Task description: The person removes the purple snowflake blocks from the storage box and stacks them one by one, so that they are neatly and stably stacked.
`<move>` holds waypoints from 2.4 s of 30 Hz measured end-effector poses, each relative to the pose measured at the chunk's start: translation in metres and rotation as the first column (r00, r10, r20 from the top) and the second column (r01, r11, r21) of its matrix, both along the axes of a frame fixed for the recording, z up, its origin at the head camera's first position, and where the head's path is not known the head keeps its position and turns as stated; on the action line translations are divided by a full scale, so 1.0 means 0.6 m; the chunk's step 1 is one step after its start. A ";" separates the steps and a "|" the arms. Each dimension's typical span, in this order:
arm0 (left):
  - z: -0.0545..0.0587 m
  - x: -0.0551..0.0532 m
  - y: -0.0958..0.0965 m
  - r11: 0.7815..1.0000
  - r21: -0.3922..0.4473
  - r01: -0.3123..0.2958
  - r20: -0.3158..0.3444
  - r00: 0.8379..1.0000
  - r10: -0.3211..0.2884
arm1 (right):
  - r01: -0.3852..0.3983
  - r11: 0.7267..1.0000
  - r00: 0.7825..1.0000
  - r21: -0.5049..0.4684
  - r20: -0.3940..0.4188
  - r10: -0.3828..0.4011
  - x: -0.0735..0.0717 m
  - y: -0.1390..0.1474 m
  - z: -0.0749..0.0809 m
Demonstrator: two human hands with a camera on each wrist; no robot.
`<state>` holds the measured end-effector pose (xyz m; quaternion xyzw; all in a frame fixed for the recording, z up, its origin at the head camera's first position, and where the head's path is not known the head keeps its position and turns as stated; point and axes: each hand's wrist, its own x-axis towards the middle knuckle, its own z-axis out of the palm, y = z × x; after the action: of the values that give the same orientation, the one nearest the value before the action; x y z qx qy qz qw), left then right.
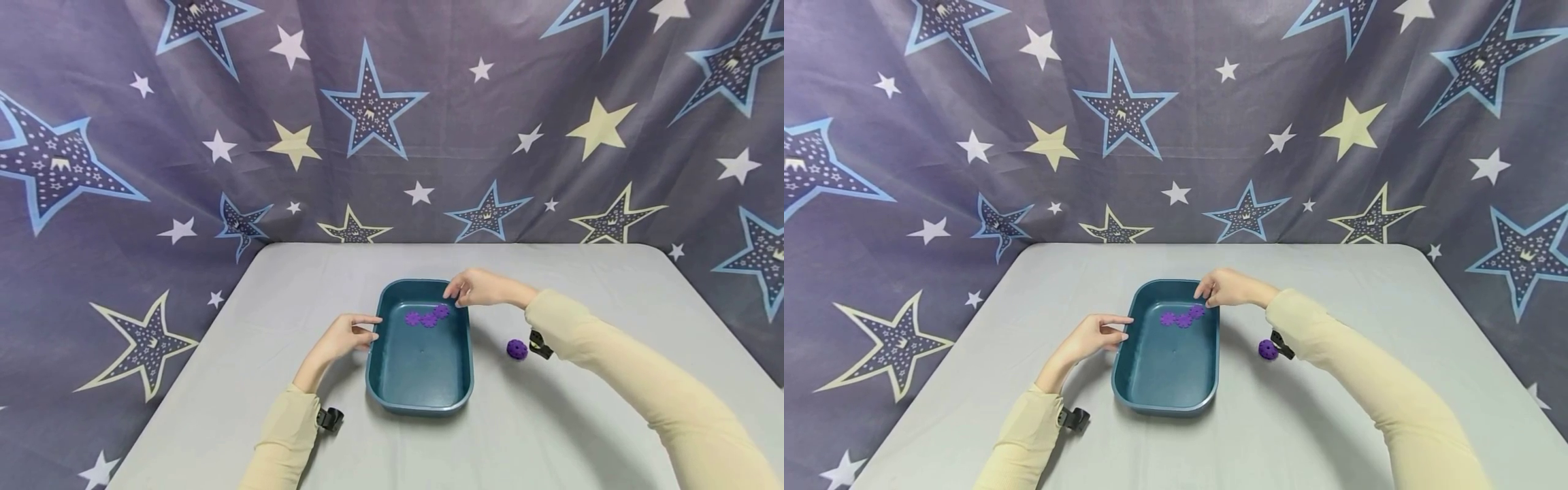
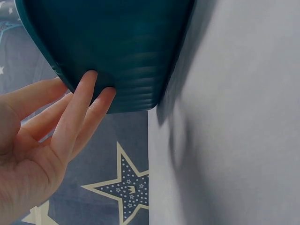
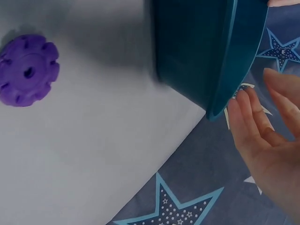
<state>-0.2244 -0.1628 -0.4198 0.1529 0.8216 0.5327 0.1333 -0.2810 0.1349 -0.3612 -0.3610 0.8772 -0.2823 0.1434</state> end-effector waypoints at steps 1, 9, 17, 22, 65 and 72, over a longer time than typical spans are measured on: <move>-0.001 0.000 -0.001 1.000 -0.005 0.004 -0.006 1.000 -0.004 | -0.006 1.000 1.000 0.005 -0.007 0.006 -0.001 -0.004 0.001; -0.005 -0.002 -0.002 1.000 -0.001 -0.005 -0.004 1.000 0.005 | -0.012 0.998 1.000 0.065 -0.024 0.014 -0.015 -0.029 -0.010; -0.002 -0.001 0.000 1.000 0.014 -0.004 0.000 1.000 0.004 | -0.018 0.994 1.000 0.108 0.007 0.018 -0.028 -0.047 -0.025; -0.001 0.000 -0.001 1.000 0.011 -0.007 0.001 1.000 0.007 | -0.038 0.989 0.999 0.140 -0.003 0.039 -0.032 -0.052 -0.035; -0.004 0.000 0.000 1.000 0.017 0.002 -0.007 1.000 -0.001 | 0.025 0.891 0.986 0.453 -0.155 0.052 -0.038 -0.093 -0.093; -0.004 0.000 0.001 1.000 0.017 -0.001 -0.009 1.000 0.001 | 0.021 0.893 0.983 0.449 -0.172 0.064 -0.041 -0.092 -0.102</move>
<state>-0.2244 -0.1622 -0.4219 0.1560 0.8178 0.5389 0.1280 -0.3057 0.0799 -0.4222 -0.3522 0.9239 -0.0366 0.1451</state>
